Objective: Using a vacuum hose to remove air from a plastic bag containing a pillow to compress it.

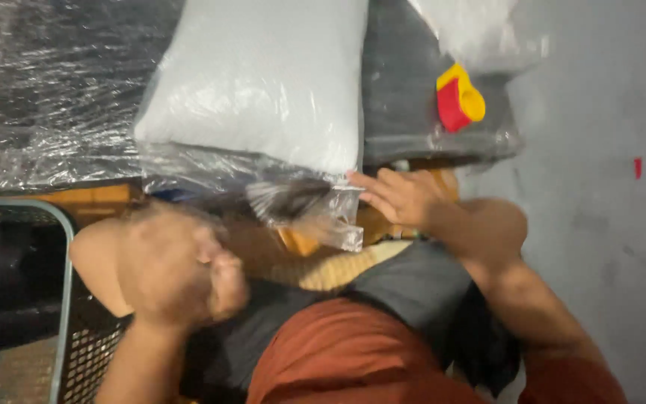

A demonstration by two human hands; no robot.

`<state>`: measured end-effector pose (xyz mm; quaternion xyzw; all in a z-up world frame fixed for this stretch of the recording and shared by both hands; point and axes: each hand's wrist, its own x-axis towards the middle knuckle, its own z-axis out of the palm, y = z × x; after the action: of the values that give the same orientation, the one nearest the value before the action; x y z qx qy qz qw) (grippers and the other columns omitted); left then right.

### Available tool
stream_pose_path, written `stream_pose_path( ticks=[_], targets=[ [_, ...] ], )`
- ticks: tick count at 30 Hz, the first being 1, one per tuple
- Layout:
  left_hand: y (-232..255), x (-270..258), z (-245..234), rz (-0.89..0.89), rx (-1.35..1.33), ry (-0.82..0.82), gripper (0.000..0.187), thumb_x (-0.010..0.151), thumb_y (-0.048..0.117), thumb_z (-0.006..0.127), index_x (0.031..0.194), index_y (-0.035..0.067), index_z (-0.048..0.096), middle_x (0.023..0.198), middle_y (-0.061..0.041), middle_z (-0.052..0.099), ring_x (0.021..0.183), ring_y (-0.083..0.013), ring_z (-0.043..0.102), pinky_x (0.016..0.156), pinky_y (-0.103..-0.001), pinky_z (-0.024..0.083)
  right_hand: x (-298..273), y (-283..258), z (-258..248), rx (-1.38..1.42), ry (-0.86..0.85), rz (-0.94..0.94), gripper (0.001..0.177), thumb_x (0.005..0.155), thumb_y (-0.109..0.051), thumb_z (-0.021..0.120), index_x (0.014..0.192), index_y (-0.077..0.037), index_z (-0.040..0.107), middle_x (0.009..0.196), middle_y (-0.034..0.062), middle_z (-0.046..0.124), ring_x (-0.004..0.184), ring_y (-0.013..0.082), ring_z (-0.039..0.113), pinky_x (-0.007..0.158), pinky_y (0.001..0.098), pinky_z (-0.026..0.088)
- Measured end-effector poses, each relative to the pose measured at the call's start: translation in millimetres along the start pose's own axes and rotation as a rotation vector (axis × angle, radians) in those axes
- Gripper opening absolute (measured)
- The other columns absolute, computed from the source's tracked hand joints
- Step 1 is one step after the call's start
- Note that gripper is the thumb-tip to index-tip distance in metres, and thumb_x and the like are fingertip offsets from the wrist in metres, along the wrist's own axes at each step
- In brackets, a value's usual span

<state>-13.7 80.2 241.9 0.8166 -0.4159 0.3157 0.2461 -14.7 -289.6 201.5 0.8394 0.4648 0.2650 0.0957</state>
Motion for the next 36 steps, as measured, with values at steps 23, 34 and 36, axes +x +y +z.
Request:
stream_pose_path(
  ticks=[23, 34, 36],
  targets=[
    [-207, 47, 151, -1.058, -0.1, -0.523, 0.094, 0.107, 0.077, 0.037, 0.146, -0.007, 0.05, 0.127, -0.043, 0.06, 0.12, -0.0594, 0.056, 0.098, -0.067, 0.043, -35, 161, 136, 0.311, -0.211, 1.488, 0.049, 0.111, -0.049, 0.037, 0.136, -0.01, 0.05, 0.102, 0.0292, 0.072, 0.1, 0.0472, 0.07, 0.085, 0.0584, 0.055],
    [-168, 54, 152, -1.075, -0.118, -0.384, 0.087, 0.105, 0.07, 0.044, 0.149, -0.006, 0.048, 0.134, -0.038, 0.057, 0.123, -0.0561, 0.056, 0.101, -0.065, 0.042, -28, 158, 114, 0.532, -0.194, 1.264, 0.042, 0.107, -0.037, 0.051, 0.14, -0.012, 0.054, 0.117, 0.0259, 0.067, 0.11, 0.0475, 0.066, 0.089, 0.0557, 0.053],
    [-163, 56, 151, -1.064, -0.123, -0.395, 0.087, 0.105, 0.068, 0.045, 0.149, -0.007, 0.047, 0.134, -0.039, 0.057, 0.124, -0.0563, 0.055, 0.102, -0.065, 0.042, -30, 156, 106, 0.572, -0.246, 1.337, 0.044, 0.108, -0.039, 0.048, 0.142, -0.012, 0.054, 0.117, 0.0259, 0.068, 0.111, 0.0465, 0.066, 0.09, 0.0545, 0.053]
  ],
)
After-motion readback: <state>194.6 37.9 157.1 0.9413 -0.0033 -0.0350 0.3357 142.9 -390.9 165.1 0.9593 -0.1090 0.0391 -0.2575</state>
